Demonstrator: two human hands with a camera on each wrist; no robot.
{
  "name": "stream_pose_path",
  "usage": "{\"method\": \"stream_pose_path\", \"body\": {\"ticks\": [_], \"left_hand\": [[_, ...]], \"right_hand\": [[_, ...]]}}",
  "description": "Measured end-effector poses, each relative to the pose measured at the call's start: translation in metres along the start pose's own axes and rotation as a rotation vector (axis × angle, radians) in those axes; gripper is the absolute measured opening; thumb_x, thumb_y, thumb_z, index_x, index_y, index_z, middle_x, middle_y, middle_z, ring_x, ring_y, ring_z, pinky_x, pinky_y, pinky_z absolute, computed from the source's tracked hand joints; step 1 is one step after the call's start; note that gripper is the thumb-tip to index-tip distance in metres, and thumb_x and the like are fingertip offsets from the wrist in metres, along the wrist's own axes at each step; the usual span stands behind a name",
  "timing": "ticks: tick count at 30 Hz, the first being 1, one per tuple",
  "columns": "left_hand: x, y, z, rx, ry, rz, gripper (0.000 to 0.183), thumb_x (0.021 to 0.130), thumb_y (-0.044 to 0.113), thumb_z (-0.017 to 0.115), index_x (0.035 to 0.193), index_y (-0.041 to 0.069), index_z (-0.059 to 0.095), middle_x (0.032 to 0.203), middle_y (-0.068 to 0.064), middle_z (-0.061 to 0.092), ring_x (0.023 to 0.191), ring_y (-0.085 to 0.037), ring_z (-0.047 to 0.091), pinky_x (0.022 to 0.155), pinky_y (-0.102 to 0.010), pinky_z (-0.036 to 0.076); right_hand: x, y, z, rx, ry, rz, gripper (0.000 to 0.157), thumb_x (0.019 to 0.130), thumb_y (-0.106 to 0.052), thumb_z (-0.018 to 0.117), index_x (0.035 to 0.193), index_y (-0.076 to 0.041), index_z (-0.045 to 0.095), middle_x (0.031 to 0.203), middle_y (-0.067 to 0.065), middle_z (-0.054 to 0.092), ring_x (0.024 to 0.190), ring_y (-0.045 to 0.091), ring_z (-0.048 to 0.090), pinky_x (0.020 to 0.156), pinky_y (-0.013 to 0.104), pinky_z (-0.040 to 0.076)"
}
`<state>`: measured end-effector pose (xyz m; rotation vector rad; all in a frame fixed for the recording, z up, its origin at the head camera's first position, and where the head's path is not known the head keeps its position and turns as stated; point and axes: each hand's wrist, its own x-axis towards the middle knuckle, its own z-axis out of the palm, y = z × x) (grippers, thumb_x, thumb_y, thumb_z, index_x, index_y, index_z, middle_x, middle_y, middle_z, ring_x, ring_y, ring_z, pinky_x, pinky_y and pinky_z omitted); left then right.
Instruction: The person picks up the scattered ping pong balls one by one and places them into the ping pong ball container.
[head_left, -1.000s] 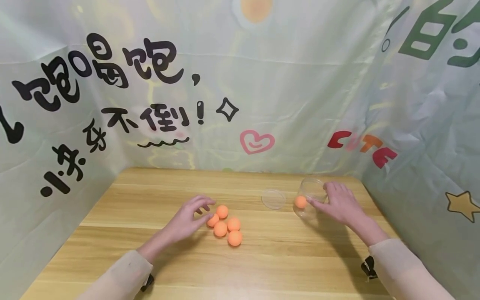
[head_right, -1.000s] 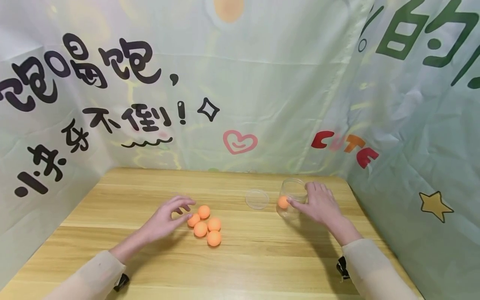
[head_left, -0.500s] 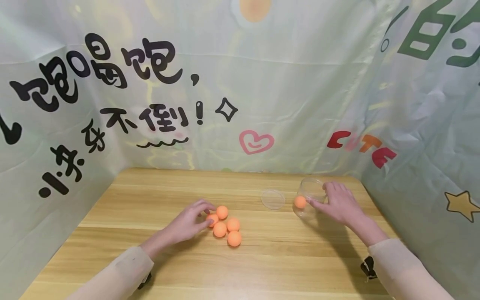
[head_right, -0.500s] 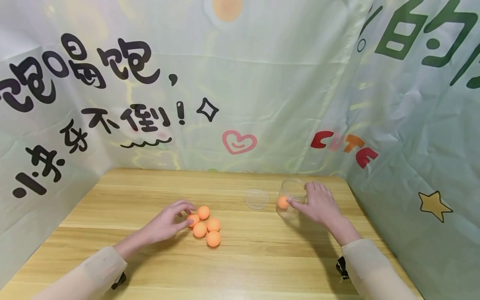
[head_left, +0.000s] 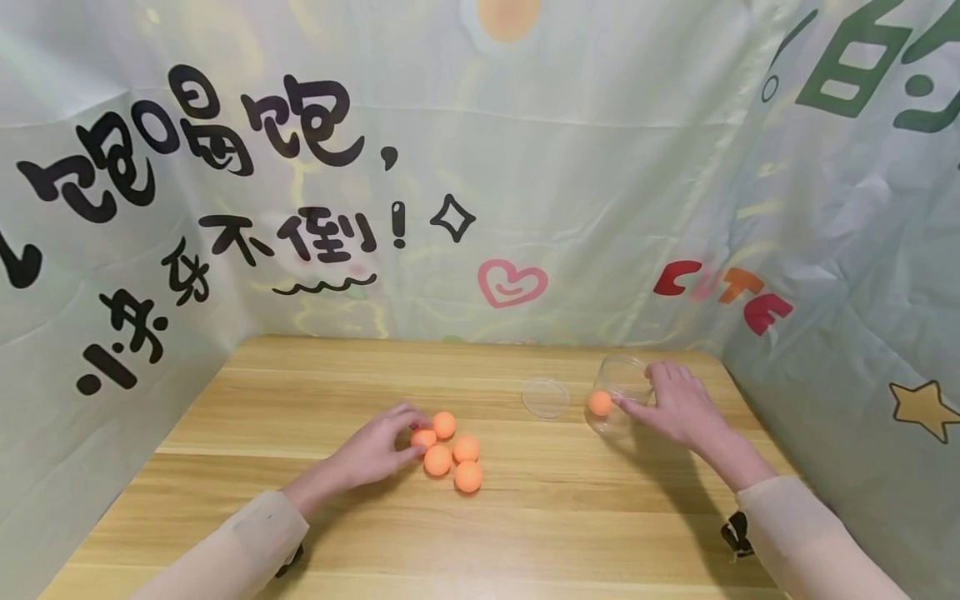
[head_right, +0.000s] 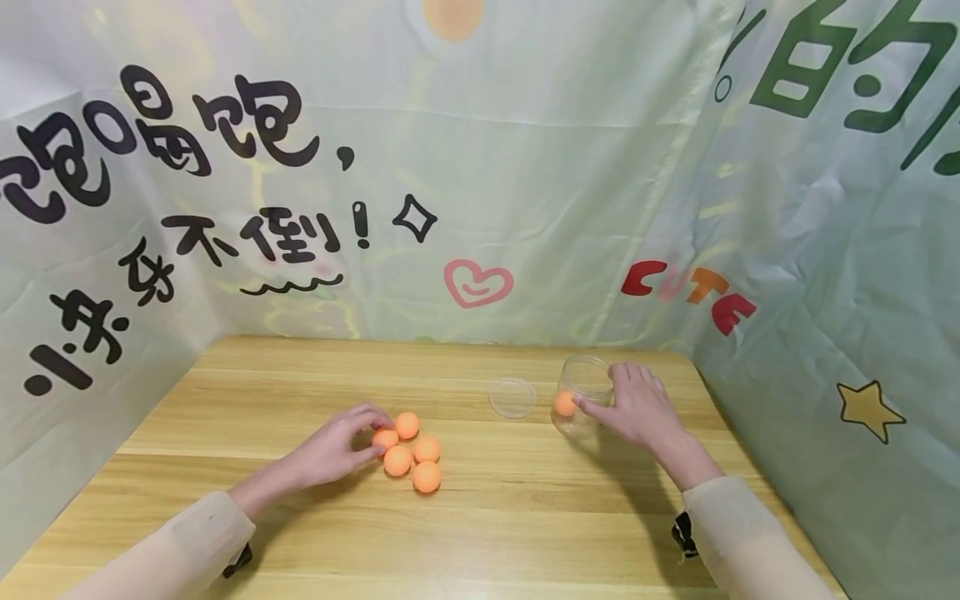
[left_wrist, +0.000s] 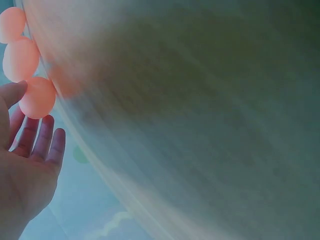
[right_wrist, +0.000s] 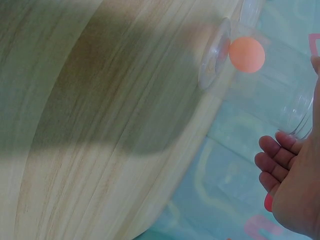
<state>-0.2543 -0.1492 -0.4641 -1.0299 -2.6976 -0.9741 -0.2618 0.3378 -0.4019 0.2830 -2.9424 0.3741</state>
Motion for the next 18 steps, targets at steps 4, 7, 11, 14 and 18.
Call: {"method": "stream_pose_path", "body": {"ticks": [4, 7, 11, 14, 18], "left_hand": [[0.0000, 0.0002, 0.0002, -0.006, 0.003, 0.014, 0.025, 0.094, 0.013, 0.079, 0.117, 0.013, 0.070, 0.125, 0.001, 0.064, 0.116, -0.021, 0.063, 0.101, -0.045, 0.055], [-0.0006, 0.0001, -0.0001, -0.011, 0.004, 0.016, 0.024, 0.094, 0.013, 0.078, 0.117, 0.013, 0.070, 0.124, 0.002, 0.064, 0.116, -0.021, 0.063, 0.100, -0.045, 0.054], [-0.0008, -0.0001, -0.0006, -0.021, 0.010, 0.014, 0.024, 0.095, 0.013, 0.078, 0.118, 0.012, 0.070, 0.123, 0.002, 0.065, 0.115, -0.021, 0.064, 0.100, -0.045, 0.055], [-0.0013, -0.0001, -0.0014, -0.039, 0.021, 0.010, 0.025, 0.095, 0.014, 0.078, 0.118, 0.012, 0.070, 0.121, 0.002, 0.065, 0.113, -0.020, 0.064, 0.097, -0.045, 0.056], [-0.0027, 0.0009, -0.0035, -0.085, 0.046, -0.006, 0.025, 0.095, 0.015, 0.078, 0.118, 0.012, 0.070, 0.122, 0.001, 0.065, 0.112, -0.020, 0.064, 0.094, -0.046, 0.057]], "right_hand": [[-0.0002, -0.0003, -0.0006, -0.001, 0.001, -0.004, 0.088, 0.096, -0.068, 0.060, 0.130, 0.013, 0.050, 0.127, 0.033, 0.055, 0.118, 0.050, 0.049, 0.100, 0.070, 0.037], [-0.0002, -0.0008, -0.0007, -0.004, -0.002, -0.004, 0.089, 0.096, -0.068, 0.060, 0.131, 0.013, 0.050, 0.128, 0.033, 0.055, 0.119, 0.051, 0.049, 0.100, 0.070, 0.038], [0.0004, -0.0012, -0.0008, -0.005, -0.002, -0.002, 0.089, 0.096, -0.068, 0.059, 0.131, 0.013, 0.050, 0.128, 0.033, 0.054, 0.120, 0.051, 0.049, 0.101, 0.070, 0.037], [0.0008, -0.0008, -0.0007, -0.004, 0.002, -0.005, 0.089, 0.096, -0.068, 0.059, 0.131, 0.013, 0.050, 0.128, 0.034, 0.054, 0.119, 0.051, 0.049, 0.100, 0.070, 0.038], [0.0007, -0.0007, -0.0005, -0.006, 0.006, -0.005, 0.089, 0.096, -0.068, 0.059, 0.130, 0.013, 0.050, 0.127, 0.033, 0.055, 0.118, 0.051, 0.050, 0.100, 0.069, 0.038]]}}
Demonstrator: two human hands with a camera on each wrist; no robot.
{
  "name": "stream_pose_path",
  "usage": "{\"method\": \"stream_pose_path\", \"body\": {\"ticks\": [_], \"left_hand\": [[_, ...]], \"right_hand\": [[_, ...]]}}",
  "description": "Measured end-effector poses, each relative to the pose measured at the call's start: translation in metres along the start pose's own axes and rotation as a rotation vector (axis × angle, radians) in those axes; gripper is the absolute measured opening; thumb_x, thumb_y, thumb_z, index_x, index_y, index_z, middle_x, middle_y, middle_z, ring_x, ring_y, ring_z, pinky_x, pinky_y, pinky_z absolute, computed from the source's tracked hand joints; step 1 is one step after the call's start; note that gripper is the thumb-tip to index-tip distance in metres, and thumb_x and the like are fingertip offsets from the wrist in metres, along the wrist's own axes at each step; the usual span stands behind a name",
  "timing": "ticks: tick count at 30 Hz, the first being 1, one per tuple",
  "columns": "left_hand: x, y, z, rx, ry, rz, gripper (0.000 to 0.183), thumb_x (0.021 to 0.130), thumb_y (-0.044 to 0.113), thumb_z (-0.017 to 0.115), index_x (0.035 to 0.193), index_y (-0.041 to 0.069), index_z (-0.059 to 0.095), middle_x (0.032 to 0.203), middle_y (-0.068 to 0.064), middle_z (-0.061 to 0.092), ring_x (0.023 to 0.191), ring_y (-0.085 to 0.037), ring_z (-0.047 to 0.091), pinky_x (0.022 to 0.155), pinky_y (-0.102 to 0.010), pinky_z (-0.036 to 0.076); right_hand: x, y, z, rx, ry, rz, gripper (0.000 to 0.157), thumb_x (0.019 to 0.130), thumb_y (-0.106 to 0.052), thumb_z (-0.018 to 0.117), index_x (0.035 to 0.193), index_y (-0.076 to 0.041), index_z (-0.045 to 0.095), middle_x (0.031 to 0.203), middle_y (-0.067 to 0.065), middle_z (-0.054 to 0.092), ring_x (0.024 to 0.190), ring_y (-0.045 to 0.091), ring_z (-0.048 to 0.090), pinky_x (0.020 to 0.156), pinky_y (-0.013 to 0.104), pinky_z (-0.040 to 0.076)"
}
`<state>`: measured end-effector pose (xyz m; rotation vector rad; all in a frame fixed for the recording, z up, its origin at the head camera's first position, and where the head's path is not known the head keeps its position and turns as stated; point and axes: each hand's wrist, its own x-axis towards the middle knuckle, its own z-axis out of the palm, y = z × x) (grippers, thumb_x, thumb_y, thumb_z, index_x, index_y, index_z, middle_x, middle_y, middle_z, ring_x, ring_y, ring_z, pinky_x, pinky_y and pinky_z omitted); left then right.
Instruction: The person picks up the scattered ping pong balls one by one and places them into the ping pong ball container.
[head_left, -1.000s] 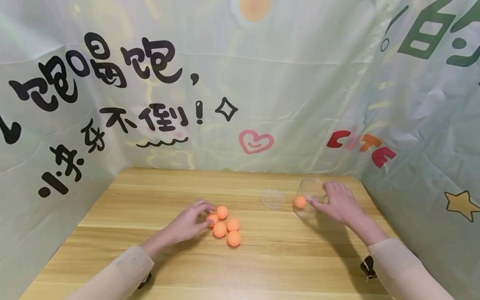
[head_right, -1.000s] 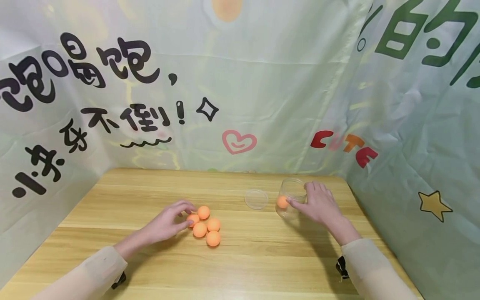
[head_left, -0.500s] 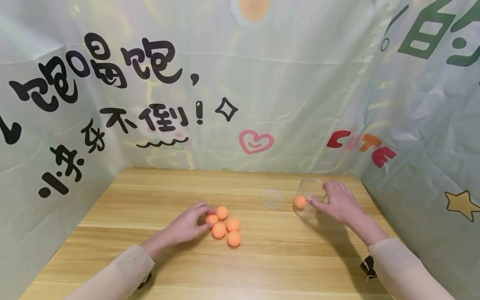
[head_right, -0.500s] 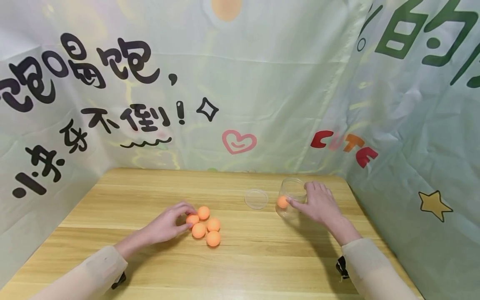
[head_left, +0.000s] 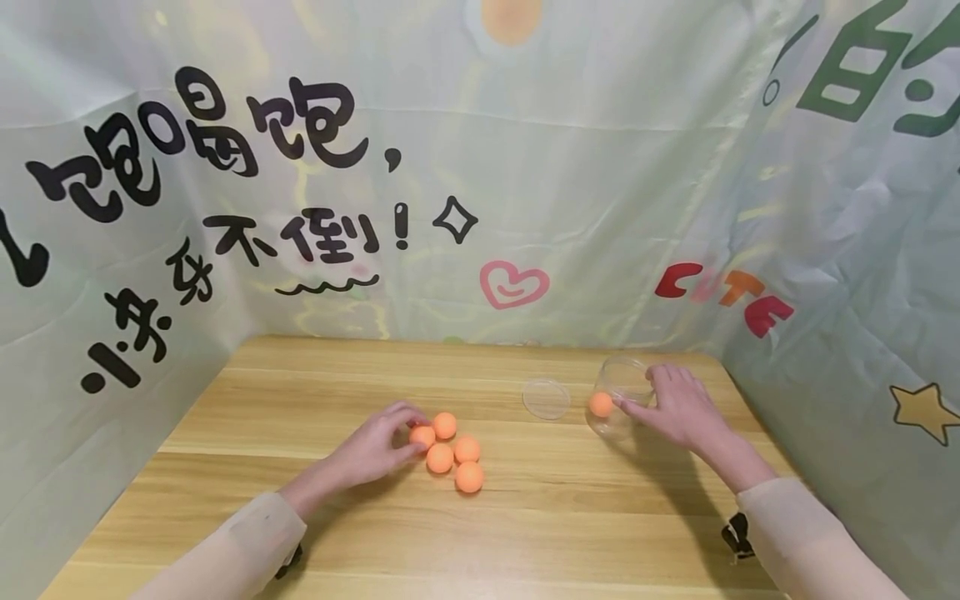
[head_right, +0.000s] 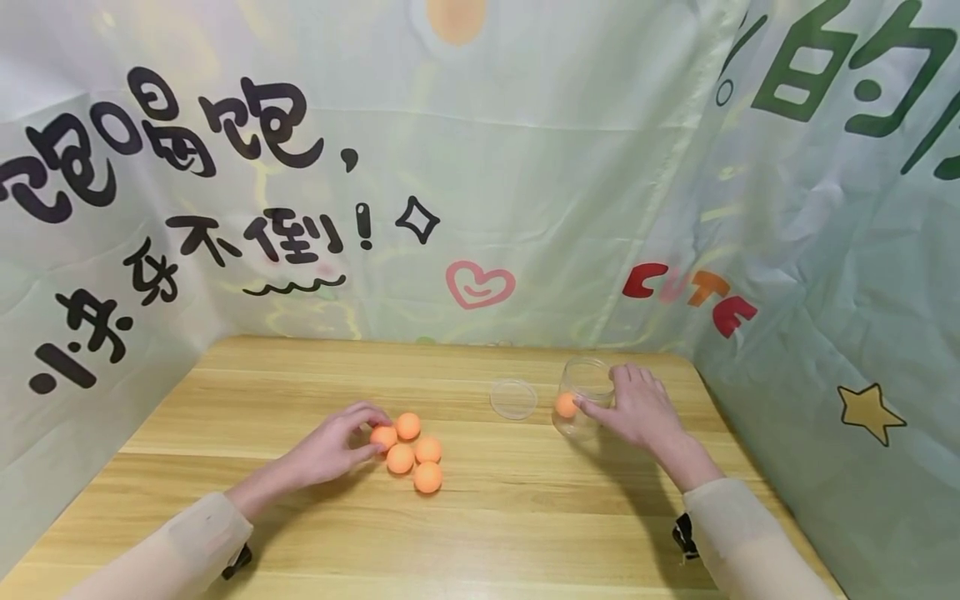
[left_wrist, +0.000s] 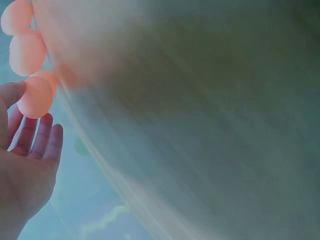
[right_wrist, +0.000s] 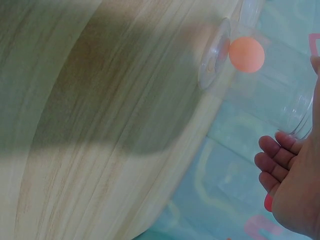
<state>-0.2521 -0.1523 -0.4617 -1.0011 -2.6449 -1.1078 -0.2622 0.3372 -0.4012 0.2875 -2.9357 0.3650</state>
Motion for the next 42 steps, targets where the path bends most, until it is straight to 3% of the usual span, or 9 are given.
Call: {"method": "stream_pose_path", "body": {"ticks": [9, 25, 33, 42], "left_hand": [[0.003, 0.007, -0.007, -0.090, 0.082, -0.053, 0.030, 0.095, 0.012, 0.078, 0.123, 0.008, 0.069, 0.125, 0.000, 0.065, 0.116, -0.020, 0.062, 0.097, -0.041, 0.057], [0.011, 0.020, -0.019, -0.246, 0.248, 0.003, 0.034, 0.090, -0.004, 0.078, 0.122, 0.005, 0.069, 0.126, -0.009, 0.064, 0.119, -0.028, 0.062, 0.104, -0.044, 0.055], [0.024, 0.030, -0.019, -0.340, 0.336, 0.044, 0.036, 0.091, -0.002, 0.077, 0.126, 0.002, 0.068, 0.128, -0.011, 0.064, 0.123, -0.029, 0.061, 0.106, -0.037, 0.053], [0.040, 0.040, -0.016, -0.468, 0.389, 0.025, 0.037, 0.092, -0.001, 0.078, 0.127, 0.001, 0.069, 0.129, -0.013, 0.063, 0.122, -0.026, 0.061, 0.106, -0.032, 0.053]], "right_hand": [[0.000, -0.001, 0.000, -0.004, -0.010, 0.011, 0.090, 0.096, -0.069, 0.058, 0.131, 0.013, 0.050, 0.128, 0.033, 0.054, 0.119, 0.051, 0.049, 0.101, 0.070, 0.038], [0.000, 0.000, 0.001, 0.004, 0.005, 0.000, 0.086, 0.095, -0.066, 0.062, 0.128, 0.012, 0.050, 0.126, 0.033, 0.055, 0.118, 0.051, 0.049, 0.100, 0.070, 0.038], [-0.001, -0.001, 0.001, 0.002, 0.001, 0.004, 0.088, 0.095, -0.067, 0.061, 0.129, 0.013, 0.050, 0.126, 0.033, 0.055, 0.117, 0.051, 0.050, 0.099, 0.070, 0.038], [-0.002, -0.003, 0.000, -0.005, 0.001, 0.006, 0.086, 0.095, -0.066, 0.063, 0.129, 0.012, 0.051, 0.126, 0.033, 0.055, 0.118, 0.051, 0.050, 0.099, 0.070, 0.039]]}}
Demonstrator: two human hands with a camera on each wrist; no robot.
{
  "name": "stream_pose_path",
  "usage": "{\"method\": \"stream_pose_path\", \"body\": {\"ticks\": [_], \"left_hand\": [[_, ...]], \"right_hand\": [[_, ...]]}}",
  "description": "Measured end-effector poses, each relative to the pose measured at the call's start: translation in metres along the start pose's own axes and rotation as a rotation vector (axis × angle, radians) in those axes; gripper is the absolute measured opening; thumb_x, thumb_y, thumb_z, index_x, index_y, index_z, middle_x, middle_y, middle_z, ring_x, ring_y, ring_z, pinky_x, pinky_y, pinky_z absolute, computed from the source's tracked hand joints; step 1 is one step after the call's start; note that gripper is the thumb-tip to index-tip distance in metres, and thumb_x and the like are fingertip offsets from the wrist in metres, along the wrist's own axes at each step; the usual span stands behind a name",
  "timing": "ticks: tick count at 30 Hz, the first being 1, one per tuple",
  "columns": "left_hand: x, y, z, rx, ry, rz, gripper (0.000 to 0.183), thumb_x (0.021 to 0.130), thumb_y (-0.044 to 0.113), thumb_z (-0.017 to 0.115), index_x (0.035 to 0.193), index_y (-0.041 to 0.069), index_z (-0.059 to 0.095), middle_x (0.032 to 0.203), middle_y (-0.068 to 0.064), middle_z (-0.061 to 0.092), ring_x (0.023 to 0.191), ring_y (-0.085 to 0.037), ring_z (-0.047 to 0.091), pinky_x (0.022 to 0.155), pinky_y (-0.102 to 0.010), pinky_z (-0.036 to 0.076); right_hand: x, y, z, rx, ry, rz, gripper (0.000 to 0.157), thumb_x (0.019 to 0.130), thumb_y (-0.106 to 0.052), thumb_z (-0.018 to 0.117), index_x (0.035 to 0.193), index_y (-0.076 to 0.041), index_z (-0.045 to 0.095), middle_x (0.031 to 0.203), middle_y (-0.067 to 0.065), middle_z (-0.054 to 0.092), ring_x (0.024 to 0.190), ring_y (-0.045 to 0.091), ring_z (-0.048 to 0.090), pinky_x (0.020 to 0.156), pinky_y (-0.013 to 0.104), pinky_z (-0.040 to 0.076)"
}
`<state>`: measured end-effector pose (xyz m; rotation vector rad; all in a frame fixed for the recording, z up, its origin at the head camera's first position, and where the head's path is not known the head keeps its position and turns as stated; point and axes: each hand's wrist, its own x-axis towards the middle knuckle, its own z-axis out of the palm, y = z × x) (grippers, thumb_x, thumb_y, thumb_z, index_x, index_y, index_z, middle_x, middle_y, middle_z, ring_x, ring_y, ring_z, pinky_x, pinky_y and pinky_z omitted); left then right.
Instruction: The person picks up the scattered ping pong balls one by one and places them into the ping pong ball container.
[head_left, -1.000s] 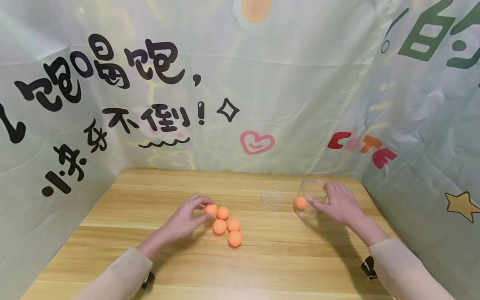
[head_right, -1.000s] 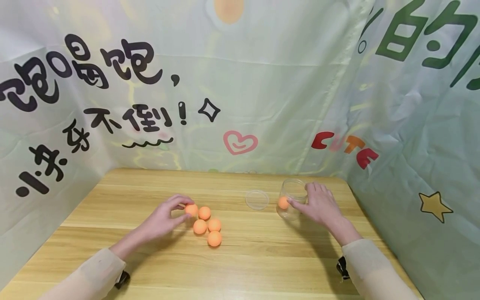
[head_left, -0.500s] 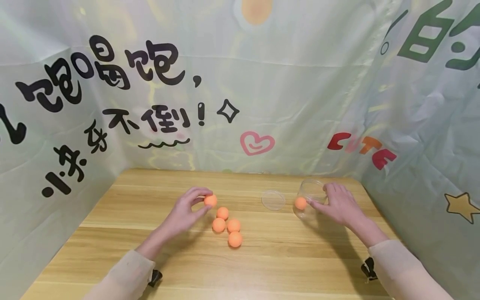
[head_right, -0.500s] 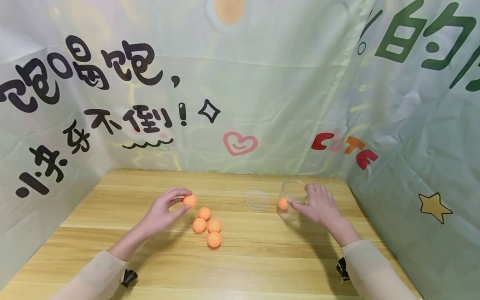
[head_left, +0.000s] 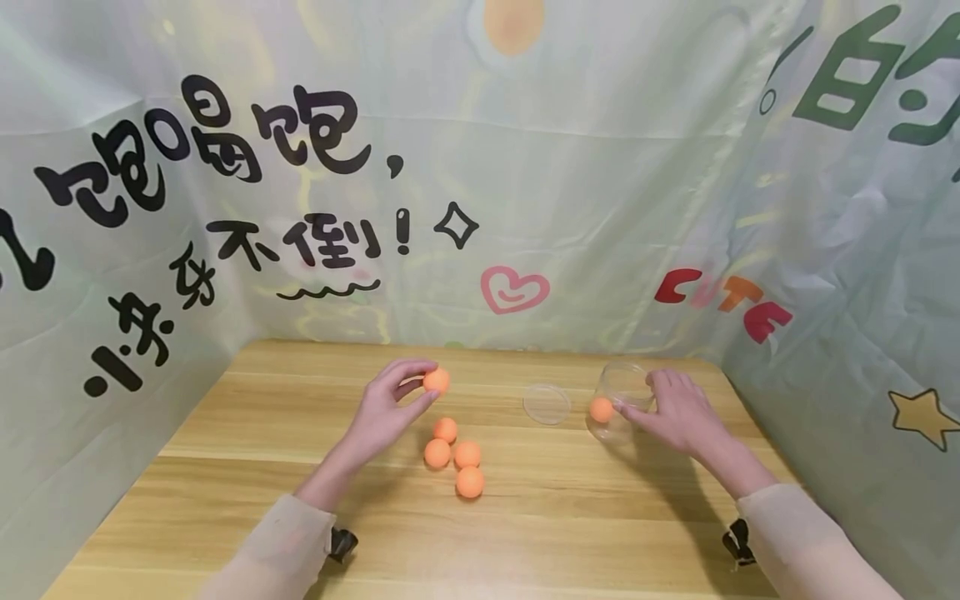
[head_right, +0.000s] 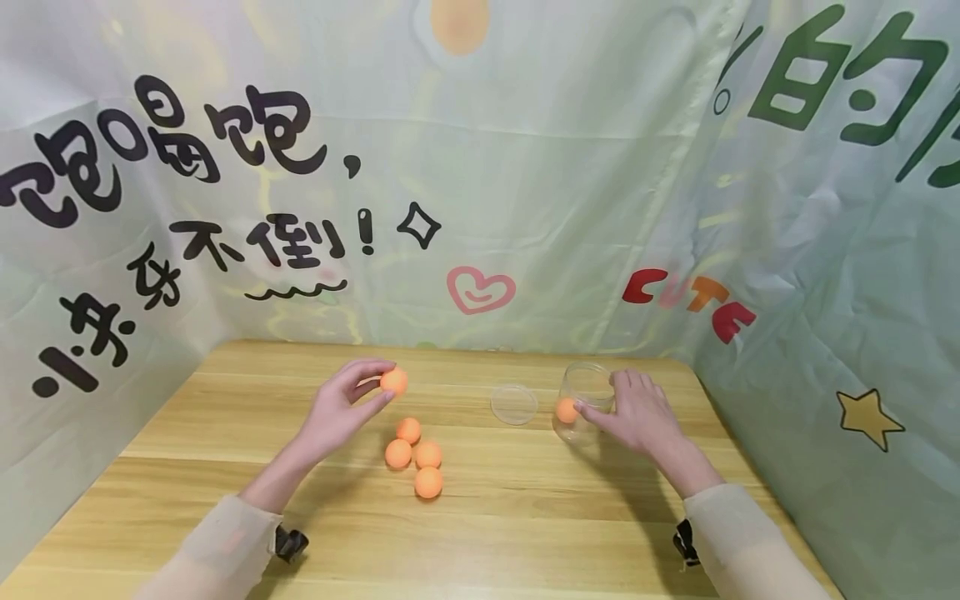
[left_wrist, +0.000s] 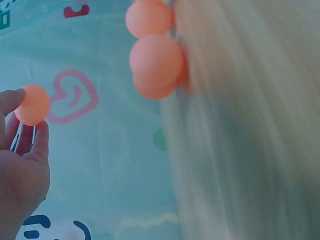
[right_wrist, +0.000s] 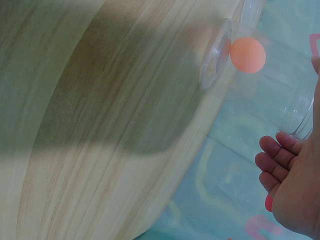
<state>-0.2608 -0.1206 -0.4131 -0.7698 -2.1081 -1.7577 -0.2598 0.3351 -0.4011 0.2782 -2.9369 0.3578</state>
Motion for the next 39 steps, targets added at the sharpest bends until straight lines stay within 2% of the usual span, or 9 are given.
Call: {"method": "stream_pose_path", "body": {"ticks": [8, 19, 33, 39], "left_hand": [[0.013, 0.003, 0.018, -0.100, 0.034, 0.006, 0.037, 0.091, -0.002, 0.077, 0.127, -0.004, 0.067, 0.131, -0.019, 0.061, 0.123, -0.031, 0.061, 0.106, -0.035, 0.053], [0.028, 0.009, 0.036, -0.191, 0.069, -0.023, 0.040, 0.093, -0.001, 0.076, 0.130, -0.004, 0.065, 0.134, -0.020, 0.062, 0.126, -0.035, 0.061, 0.107, -0.035, 0.052], [0.042, 0.004, 0.063, -0.285, 0.080, -0.078, 0.037, 0.095, 0.000, 0.074, 0.130, -0.004, 0.065, 0.133, -0.019, 0.065, 0.125, -0.030, 0.062, 0.106, -0.037, 0.053], [0.046, 0.004, 0.073, -0.312, 0.062, -0.085, 0.038, 0.094, -0.001, 0.074, 0.131, -0.005, 0.064, 0.134, -0.020, 0.062, 0.126, -0.032, 0.061, 0.108, -0.035, 0.052]], "right_hand": [[0.000, 0.002, 0.001, -0.001, 0.005, 0.002, 0.089, 0.095, -0.070, 0.059, 0.129, 0.012, 0.050, 0.127, 0.032, 0.055, 0.118, 0.050, 0.050, 0.100, 0.069, 0.039], [-0.001, 0.003, 0.001, 0.001, 0.011, 0.001, 0.086, 0.095, -0.067, 0.062, 0.129, 0.011, 0.050, 0.126, 0.032, 0.056, 0.119, 0.051, 0.050, 0.101, 0.070, 0.039], [0.000, 0.003, 0.002, -0.001, 0.003, 0.007, 0.088, 0.095, -0.068, 0.060, 0.131, 0.012, 0.050, 0.129, 0.033, 0.054, 0.122, 0.052, 0.048, 0.102, 0.071, 0.037], [0.000, 0.003, 0.003, 0.001, 0.002, 0.009, 0.088, 0.095, -0.069, 0.059, 0.131, 0.011, 0.050, 0.129, 0.033, 0.054, 0.121, 0.051, 0.049, 0.101, 0.070, 0.038]]}}
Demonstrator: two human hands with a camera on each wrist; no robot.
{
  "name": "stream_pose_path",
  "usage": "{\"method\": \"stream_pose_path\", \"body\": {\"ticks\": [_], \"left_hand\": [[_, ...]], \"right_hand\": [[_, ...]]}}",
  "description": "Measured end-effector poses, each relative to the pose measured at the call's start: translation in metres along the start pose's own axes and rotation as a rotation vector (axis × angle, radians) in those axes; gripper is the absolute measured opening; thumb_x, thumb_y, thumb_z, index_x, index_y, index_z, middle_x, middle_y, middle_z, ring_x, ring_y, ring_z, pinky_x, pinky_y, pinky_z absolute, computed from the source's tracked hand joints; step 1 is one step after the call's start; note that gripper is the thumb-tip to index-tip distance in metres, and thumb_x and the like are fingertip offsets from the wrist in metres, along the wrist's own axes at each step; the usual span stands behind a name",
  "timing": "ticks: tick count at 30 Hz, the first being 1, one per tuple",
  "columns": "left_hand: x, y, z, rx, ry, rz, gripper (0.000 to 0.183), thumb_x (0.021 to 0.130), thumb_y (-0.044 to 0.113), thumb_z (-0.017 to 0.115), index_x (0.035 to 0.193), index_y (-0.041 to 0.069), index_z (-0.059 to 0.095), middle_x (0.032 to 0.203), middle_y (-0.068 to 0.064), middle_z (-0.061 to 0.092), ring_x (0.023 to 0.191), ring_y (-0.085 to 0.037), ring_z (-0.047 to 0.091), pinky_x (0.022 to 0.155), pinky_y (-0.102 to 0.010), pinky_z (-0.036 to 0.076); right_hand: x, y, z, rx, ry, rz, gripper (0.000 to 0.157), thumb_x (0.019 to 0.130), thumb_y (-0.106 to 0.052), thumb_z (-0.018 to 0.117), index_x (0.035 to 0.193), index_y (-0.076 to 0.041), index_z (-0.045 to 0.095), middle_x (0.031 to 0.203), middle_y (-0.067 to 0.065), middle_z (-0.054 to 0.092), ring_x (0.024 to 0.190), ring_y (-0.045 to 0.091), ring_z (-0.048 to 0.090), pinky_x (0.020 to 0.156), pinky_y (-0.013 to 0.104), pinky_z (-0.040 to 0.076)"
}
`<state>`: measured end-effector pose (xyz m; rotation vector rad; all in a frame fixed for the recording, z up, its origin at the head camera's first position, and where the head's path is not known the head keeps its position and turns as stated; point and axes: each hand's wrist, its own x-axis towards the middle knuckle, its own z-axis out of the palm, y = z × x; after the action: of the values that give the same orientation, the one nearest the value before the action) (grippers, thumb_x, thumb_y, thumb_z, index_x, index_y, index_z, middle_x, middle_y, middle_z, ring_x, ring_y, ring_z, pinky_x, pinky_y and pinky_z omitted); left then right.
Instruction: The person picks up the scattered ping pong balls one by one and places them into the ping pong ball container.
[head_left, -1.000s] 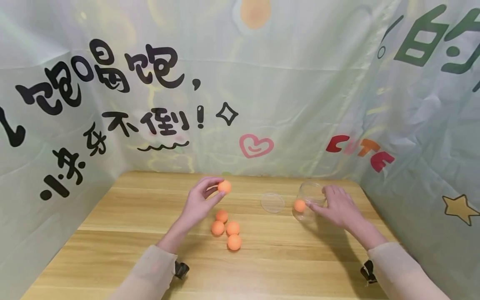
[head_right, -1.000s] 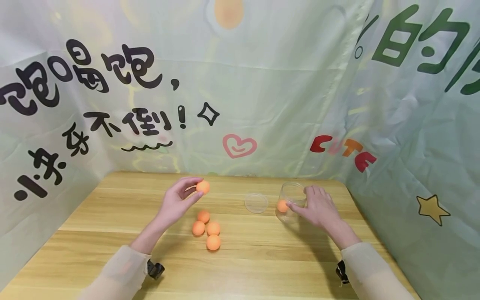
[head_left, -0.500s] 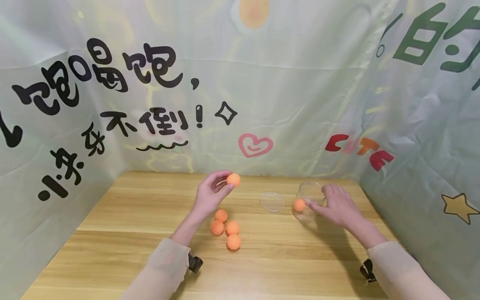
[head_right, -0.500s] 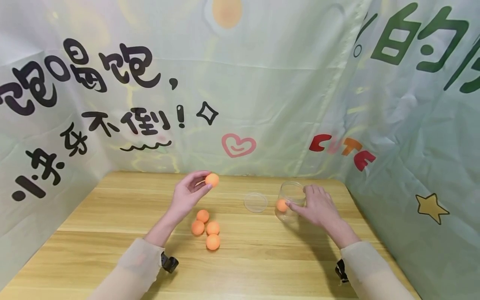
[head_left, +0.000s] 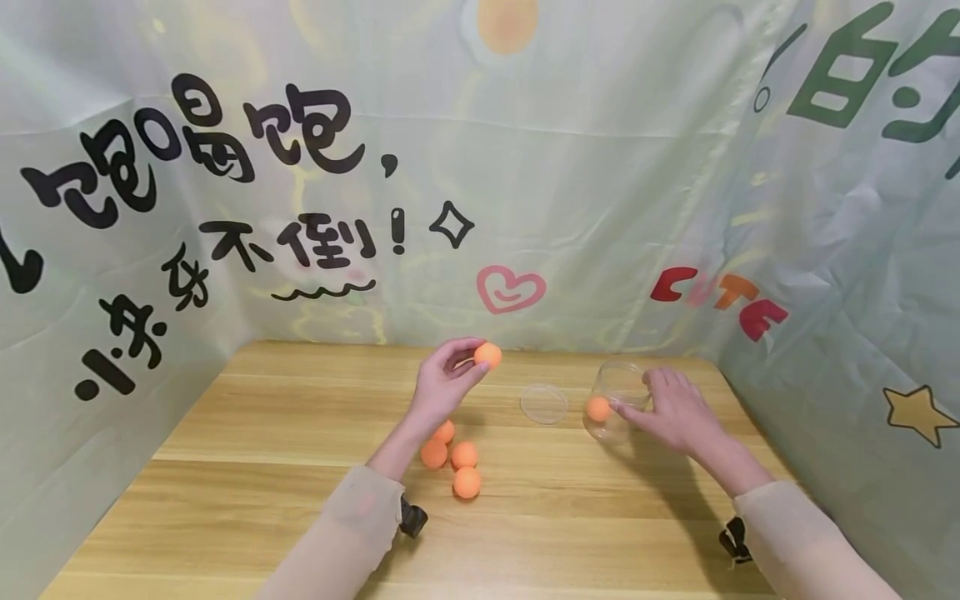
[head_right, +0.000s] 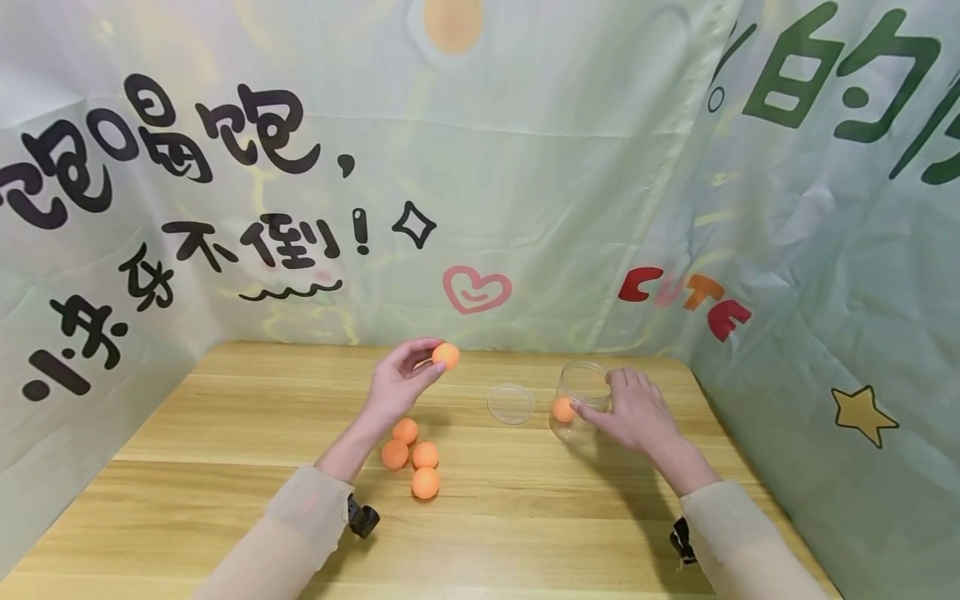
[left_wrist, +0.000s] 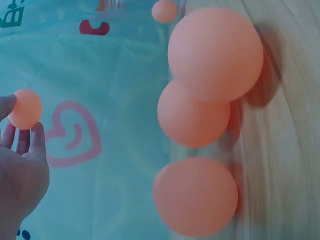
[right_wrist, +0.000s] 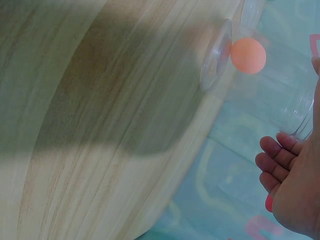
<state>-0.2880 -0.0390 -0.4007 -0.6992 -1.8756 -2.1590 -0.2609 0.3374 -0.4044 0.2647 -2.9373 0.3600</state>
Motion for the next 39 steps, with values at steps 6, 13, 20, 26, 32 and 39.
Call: {"method": "stream_pose_path", "body": {"ticks": [6, 13, 20, 26, 32, 39], "left_hand": [[0.004, -0.008, 0.010, 0.003, -0.014, -0.007, 0.039, 0.094, -0.001, 0.075, 0.131, -0.005, 0.064, 0.133, -0.022, 0.063, 0.126, -0.034, 0.061, 0.108, -0.037, 0.052], [0.008, -0.010, 0.025, 0.007, -0.027, -0.003, 0.038, 0.093, -0.002, 0.075, 0.130, -0.006, 0.064, 0.132, -0.022, 0.063, 0.124, -0.034, 0.062, 0.107, -0.037, 0.053], [0.009, -0.014, 0.038, 0.000, -0.038, 0.001, 0.037, 0.093, -0.005, 0.075, 0.128, -0.009, 0.064, 0.130, -0.024, 0.064, 0.124, -0.037, 0.062, 0.107, -0.041, 0.053], [0.009, -0.017, 0.049, -0.025, -0.062, -0.007, 0.038, 0.093, -0.005, 0.074, 0.129, -0.010, 0.063, 0.132, -0.025, 0.063, 0.125, -0.039, 0.061, 0.107, -0.037, 0.053], [0.011, -0.018, 0.061, -0.031, -0.093, -0.013, 0.036, 0.095, -0.001, 0.073, 0.130, -0.006, 0.064, 0.132, -0.022, 0.064, 0.125, -0.034, 0.062, 0.108, -0.039, 0.052], [0.015, -0.018, 0.078, -0.046, -0.120, -0.038, 0.037, 0.094, -0.002, 0.074, 0.130, -0.007, 0.064, 0.132, -0.022, 0.064, 0.124, -0.034, 0.062, 0.106, -0.034, 0.053]], "right_hand": [[0.001, -0.001, -0.001, 0.001, 0.002, -0.001, 0.089, 0.096, -0.070, 0.058, 0.131, 0.012, 0.049, 0.130, 0.033, 0.054, 0.122, 0.051, 0.048, 0.102, 0.070, 0.037], [0.002, -0.002, -0.002, 0.000, 0.000, -0.002, 0.090, 0.096, -0.069, 0.058, 0.132, 0.012, 0.049, 0.128, 0.033, 0.054, 0.121, 0.051, 0.048, 0.102, 0.070, 0.037], [0.002, -0.002, -0.002, 0.001, -0.002, 0.001, 0.089, 0.096, -0.069, 0.059, 0.131, 0.012, 0.049, 0.128, 0.032, 0.054, 0.120, 0.050, 0.048, 0.102, 0.070, 0.037], [0.002, -0.002, -0.001, 0.000, -0.002, 0.003, 0.090, 0.096, -0.069, 0.058, 0.131, 0.012, 0.049, 0.130, 0.033, 0.054, 0.121, 0.051, 0.048, 0.103, 0.070, 0.037], [0.001, -0.002, 0.000, 0.003, -0.002, 0.004, 0.089, 0.096, -0.069, 0.059, 0.132, 0.012, 0.049, 0.130, 0.033, 0.053, 0.121, 0.051, 0.048, 0.104, 0.070, 0.037], [0.000, -0.002, 0.000, 0.005, -0.001, 0.011, 0.089, 0.095, -0.069, 0.060, 0.131, 0.012, 0.049, 0.129, 0.032, 0.054, 0.120, 0.050, 0.048, 0.103, 0.070, 0.037]]}}
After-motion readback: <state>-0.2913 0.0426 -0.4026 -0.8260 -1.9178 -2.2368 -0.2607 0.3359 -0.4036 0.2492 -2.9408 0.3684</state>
